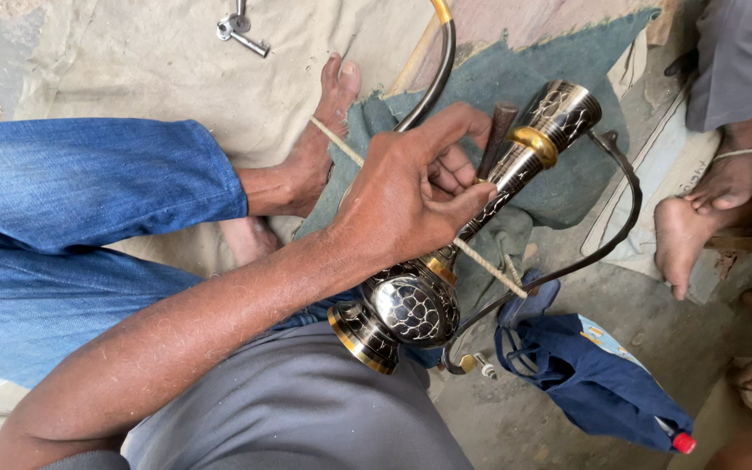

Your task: The person sits on the ground and uses a hammer and metal rod to shape a decorative metal object. They repeatedly strike the object, rotating it to work on different sections, and occasionally pause to inspect the progress.

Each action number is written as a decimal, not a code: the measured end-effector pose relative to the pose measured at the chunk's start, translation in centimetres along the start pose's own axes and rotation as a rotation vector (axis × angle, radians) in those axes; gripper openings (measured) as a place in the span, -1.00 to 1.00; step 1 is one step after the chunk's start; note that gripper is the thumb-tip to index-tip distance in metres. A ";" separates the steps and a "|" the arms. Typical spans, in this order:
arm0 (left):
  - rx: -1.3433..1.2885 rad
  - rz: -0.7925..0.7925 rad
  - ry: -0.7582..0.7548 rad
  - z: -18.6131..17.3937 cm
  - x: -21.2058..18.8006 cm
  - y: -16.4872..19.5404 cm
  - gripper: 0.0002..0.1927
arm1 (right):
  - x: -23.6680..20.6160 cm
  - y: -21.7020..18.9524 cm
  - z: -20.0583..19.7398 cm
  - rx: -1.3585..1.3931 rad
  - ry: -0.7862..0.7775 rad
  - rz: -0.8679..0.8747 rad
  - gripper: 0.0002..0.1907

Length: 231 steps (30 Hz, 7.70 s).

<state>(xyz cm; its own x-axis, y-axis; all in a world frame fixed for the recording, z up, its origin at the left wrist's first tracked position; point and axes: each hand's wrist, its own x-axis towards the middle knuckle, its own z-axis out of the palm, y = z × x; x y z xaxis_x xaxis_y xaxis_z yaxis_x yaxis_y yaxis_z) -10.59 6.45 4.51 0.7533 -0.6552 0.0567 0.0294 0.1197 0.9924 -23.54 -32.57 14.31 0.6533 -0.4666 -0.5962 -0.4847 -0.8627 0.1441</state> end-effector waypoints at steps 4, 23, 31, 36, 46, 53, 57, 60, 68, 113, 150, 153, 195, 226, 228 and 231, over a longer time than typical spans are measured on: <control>0.025 0.106 0.001 0.0 -0.2 0.0 -0.62 | -1.7 -0.2 -0.1 0.061 0.063 0.000 -0.81; 0.127 0.387 -0.604 -2.3 6.4 -0.2 -0.47 | -15.4 -11.4 3.1 0.559 0.439 0.164 -0.76; 0.043 0.444 -0.644 -2.7 7.2 -0.4 -0.45 | -16.6 -6.7 4.1 0.396 0.390 0.017 -0.80; 0.015 0.470 -0.671 -3.0 7.3 -0.9 -0.46 | -16.7 -6.6 5.0 0.342 0.377 0.132 -0.79; -0.001 0.555 -0.623 -3.4 6.4 0.1 -0.55 | -17.3 -7.3 5.2 0.332 0.447 0.117 -0.69; -0.094 0.313 0.066 -7.0 3.6 -0.6 -0.61 | -17.2 -14.0 4.9 0.853 0.560 -0.754 -0.70; -0.051 0.107 0.236 -8.0 2.0 -1.4 -0.65 | -14.4 -19.7 14.9 1.564 0.999 -0.496 -0.74; 0.005 0.060 0.186 -7.3 -0.1 -1.3 -0.60 | -13.2 -19.4 21.6 1.801 0.994 -0.461 -0.83; -0.156 -0.022 0.123 -2.1 -2.5 0.4 -0.73 | -12.6 -18.2 21.2 1.873 0.881 -0.511 -0.78; 0.658 0.178 -0.679 6.6 11.7 3.3 -0.53 | -6.3 0.4 19.6 0.526 0.688 -0.186 -0.67; 0.020 -0.209 -0.011 0.5 -0.7 1.4 -0.65 | -10.4 -17.4 17.9 1.708 0.970 -0.317 -0.57; 0.016 -0.216 -0.028 0.4 -0.7 1.0 -0.67 | -10.4 -17.7 17.9 1.674 0.981 -0.329 -0.57; 0.298 0.292 -0.427 1.4 9.2 0.6 -0.47 | -10.0 -8.0 11.6 1.431 0.681 -0.230 -0.59; 0.290 0.243 -0.415 1.4 8.5 0.4 -0.46 | -5.0 -4.1 8.0 0.704 0.436 0.046 -0.52; 0.280 0.222 -0.401 1.2 8.1 0.6 -0.51 | -5.1 -4.7 7.5 0.618 0.459 0.011 -0.53; 0.277 0.177 -0.395 1.1 7.9 0.7 -0.50 | -4.8 -5.0 7.6 0.578 0.487 -0.010 -0.53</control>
<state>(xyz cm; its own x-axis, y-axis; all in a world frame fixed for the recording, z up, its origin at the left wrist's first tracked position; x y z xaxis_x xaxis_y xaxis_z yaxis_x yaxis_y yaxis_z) -5.33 0.59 5.79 0.4234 -0.8812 0.2102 -0.2916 0.0871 0.9526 -28.71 -24.56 10.47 0.7771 -0.6089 -0.1593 -0.6179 -0.6900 -0.3768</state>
